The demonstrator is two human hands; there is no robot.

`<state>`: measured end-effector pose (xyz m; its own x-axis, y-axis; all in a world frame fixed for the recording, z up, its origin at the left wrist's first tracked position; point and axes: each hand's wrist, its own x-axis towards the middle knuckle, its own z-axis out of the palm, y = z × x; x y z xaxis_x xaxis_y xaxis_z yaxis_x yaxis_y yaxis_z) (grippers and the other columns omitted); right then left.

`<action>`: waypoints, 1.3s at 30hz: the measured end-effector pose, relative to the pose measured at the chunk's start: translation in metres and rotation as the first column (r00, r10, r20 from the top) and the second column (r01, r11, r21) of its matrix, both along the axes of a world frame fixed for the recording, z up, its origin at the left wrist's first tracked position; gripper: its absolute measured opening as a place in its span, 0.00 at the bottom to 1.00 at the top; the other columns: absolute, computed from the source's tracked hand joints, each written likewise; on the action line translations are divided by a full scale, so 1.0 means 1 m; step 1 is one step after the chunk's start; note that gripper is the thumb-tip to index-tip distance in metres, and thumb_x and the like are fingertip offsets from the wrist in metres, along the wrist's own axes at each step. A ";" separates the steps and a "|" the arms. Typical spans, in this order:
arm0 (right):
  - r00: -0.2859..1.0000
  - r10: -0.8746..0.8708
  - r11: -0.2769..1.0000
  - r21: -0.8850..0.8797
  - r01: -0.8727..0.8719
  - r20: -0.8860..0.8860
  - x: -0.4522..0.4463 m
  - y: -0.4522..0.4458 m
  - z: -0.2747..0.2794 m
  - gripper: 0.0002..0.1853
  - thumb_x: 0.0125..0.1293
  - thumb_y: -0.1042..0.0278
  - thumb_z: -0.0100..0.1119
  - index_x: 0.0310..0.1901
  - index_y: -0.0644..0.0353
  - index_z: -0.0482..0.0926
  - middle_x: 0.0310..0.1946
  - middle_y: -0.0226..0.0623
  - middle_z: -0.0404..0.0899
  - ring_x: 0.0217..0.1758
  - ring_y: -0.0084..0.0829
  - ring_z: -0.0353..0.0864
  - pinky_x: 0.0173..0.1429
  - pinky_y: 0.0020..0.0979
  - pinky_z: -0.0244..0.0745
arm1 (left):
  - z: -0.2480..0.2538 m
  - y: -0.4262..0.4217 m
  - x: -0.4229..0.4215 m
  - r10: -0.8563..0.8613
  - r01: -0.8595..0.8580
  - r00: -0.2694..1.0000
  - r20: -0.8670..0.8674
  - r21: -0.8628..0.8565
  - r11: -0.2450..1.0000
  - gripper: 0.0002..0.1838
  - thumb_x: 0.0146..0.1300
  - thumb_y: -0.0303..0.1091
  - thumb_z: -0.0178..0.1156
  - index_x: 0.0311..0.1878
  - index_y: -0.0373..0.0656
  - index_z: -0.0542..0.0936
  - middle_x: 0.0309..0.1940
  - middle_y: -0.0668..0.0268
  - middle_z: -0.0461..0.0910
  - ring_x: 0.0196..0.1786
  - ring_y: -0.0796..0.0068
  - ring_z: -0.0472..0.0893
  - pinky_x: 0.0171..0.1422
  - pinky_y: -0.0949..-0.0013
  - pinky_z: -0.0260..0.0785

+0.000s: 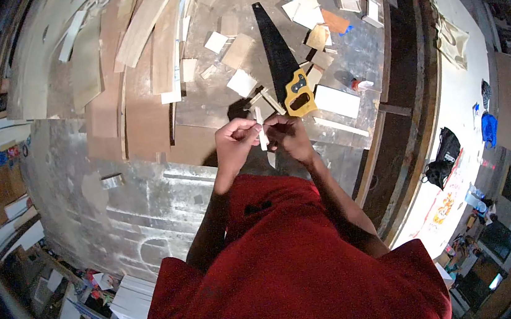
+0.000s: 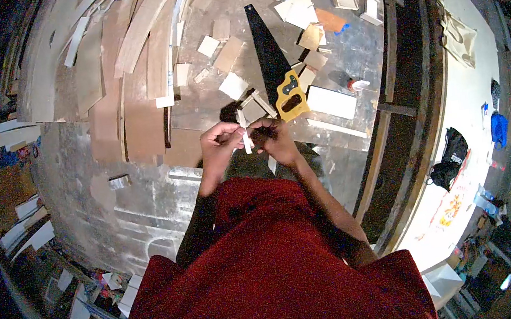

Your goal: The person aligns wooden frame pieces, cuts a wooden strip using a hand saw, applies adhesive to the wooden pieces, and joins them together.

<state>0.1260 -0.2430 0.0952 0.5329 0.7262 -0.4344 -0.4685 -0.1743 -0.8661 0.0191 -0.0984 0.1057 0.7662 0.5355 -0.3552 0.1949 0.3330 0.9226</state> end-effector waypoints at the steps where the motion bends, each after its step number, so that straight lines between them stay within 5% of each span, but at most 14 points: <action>1: 1.000 -0.008 1.000 0.008 0.008 -0.006 0.002 -0.001 0.008 0.06 0.70 0.74 0.62 0.44 0.66 0.84 0.31 0.31 0.83 0.31 0.20 0.81 0.31 0.23 0.78 | 0.003 -0.002 0.001 -0.001 0.001 1.000 0.001 -0.001 1.000 0.07 0.65 0.25 0.69 0.43 0.34 0.84 0.36 0.62 0.87 0.36 0.75 0.87 0.38 0.72 0.84; 13: 0.997 -0.056 0.996 0.070 0.059 -0.049 0.007 -0.013 0.018 0.07 0.72 0.73 0.61 0.45 0.67 0.82 0.36 0.35 0.84 0.33 0.25 0.84 0.34 0.27 0.82 | 0.013 -0.013 0.013 0.069 -0.067 0.996 0.050 -0.041 0.997 0.06 0.66 0.24 0.67 0.43 0.34 0.82 0.36 0.64 0.85 0.37 0.80 0.85 0.37 0.74 0.82; 19: 0.992 -0.045 0.998 0.035 0.049 -0.115 0.007 -0.018 0.015 0.07 0.75 0.70 0.59 0.46 0.66 0.80 0.36 0.37 0.84 0.35 0.30 0.88 0.35 0.28 0.84 | 0.008 0.016 0.001 0.198 -0.204 0.978 -0.065 -0.122 0.971 0.06 0.65 0.25 0.64 0.44 0.43 0.84 0.34 0.67 0.85 0.32 0.83 0.81 0.31 0.80 0.69; 22: 0.978 -0.085 0.996 0.010 0.088 -0.189 0.009 -0.027 0.006 0.08 0.74 0.71 0.59 0.47 0.67 0.75 0.35 0.40 0.83 0.34 0.32 0.89 0.32 0.28 0.82 | -0.024 0.071 -0.011 0.334 -0.306 0.936 -0.114 0.211 0.929 0.08 0.65 0.22 0.63 0.46 0.40 0.84 0.35 0.66 0.85 0.36 0.78 0.80 0.41 0.71 0.75; 25: 0.986 -0.103 0.993 -0.076 0.093 -0.135 0.010 -0.034 0.006 0.09 0.75 0.69 0.59 0.41 0.67 0.77 0.32 0.38 0.83 0.32 0.30 0.88 0.30 0.28 0.80 | -0.064 0.142 -0.018 0.253 -0.135 0.964 -0.084 0.664 0.736 0.03 0.63 0.25 0.67 0.39 0.38 0.86 0.32 0.64 0.85 0.34 0.75 0.82 0.42 0.68 0.76; 29: 0.976 -0.142 0.988 -0.087 0.129 -0.166 0.013 -0.048 0.002 0.08 0.75 0.69 0.59 0.42 0.67 0.77 0.32 0.39 0.83 0.32 0.29 0.88 0.30 0.27 0.79 | -0.070 0.176 -0.009 0.425 -0.032 0.879 -0.217 0.863 0.505 0.11 0.59 0.35 0.72 0.38 0.38 0.85 0.31 0.55 0.86 0.32 0.60 0.85 0.42 0.60 0.76; 32: 0.985 -0.142 0.984 -0.122 0.130 -0.094 0.021 -0.055 0.008 0.05 0.72 0.75 0.61 0.42 0.67 0.76 0.32 0.36 0.80 0.31 0.26 0.85 0.30 0.28 0.78 | -0.048 0.156 0.004 0.503 -0.067 0.847 -0.173 0.903 0.423 0.12 0.59 0.38 0.73 0.35 0.39 0.84 0.29 0.56 0.86 0.32 0.62 0.84 0.42 0.61 0.76; 34: 0.972 -0.191 0.981 -0.009 0.192 -0.135 0.020 -0.056 0.001 0.03 0.70 0.78 0.61 0.40 0.67 0.77 0.30 0.33 0.79 0.29 0.24 0.81 0.32 0.27 0.78 | -0.008 0.106 0.020 0.311 -0.016 0.919 -0.243 0.764 0.645 0.11 0.61 0.37 0.72 0.35 0.39 0.83 0.31 0.59 0.86 0.36 0.70 0.84 0.44 0.65 0.75; 36: 0.981 -0.168 0.983 0.065 0.174 -0.094 0.020 -0.059 -0.009 0.02 0.69 0.79 0.60 0.41 0.66 0.77 0.28 0.33 0.78 0.28 0.23 0.79 0.33 0.27 0.77 | 0.008 0.052 0.034 0.007 0.039 0.995 -0.097 0.460 0.887 0.06 0.65 0.31 0.69 0.37 0.40 0.84 0.35 0.65 0.87 0.38 0.76 0.83 0.45 0.70 0.76; 38: 0.999 -0.041 0.993 0.110 0.040 0.006 0.022 -0.058 -0.004 0.01 0.69 0.79 0.60 0.39 0.65 0.78 0.27 0.31 0.78 0.29 0.22 0.79 0.34 0.27 0.76 | -0.007 0.013 0.034 -0.291 0.297 0.955 -0.062 0.179 0.938 0.05 0.67 0.25 0.66 0.44 0.41 0.84 0.39 0.66 0.86 0.38 0.80 0.83 0.41 0.73 0.77; 39: 0.991 0.060 0.998 -0.010 -0.060 0.120 0.024 -0.060 -0.007 0.04 0.69 0.75 0.62 0.38 0.65 0.79 0.26 0.30 0.78 0.29 0.21 0.78 0.34 0.27 0.75 | -0.003 -0.007 0.039 -0.350 0.352 0.934 -0.071 0.029 0.935 0.06 0.67 0.26 0.66 0.46 0.40 0.83 0.38 0.67 0.86 0.36 0.84 0.82 0.38 0.76 0.76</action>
<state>0.1503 -0.3029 0.0879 0.5370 0.7559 -0.3744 -0.3497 -0.2045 -0.9143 0.0580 -0.1052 0.1030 0.8845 0.2516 -0.3928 0.3512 0.1949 0.9158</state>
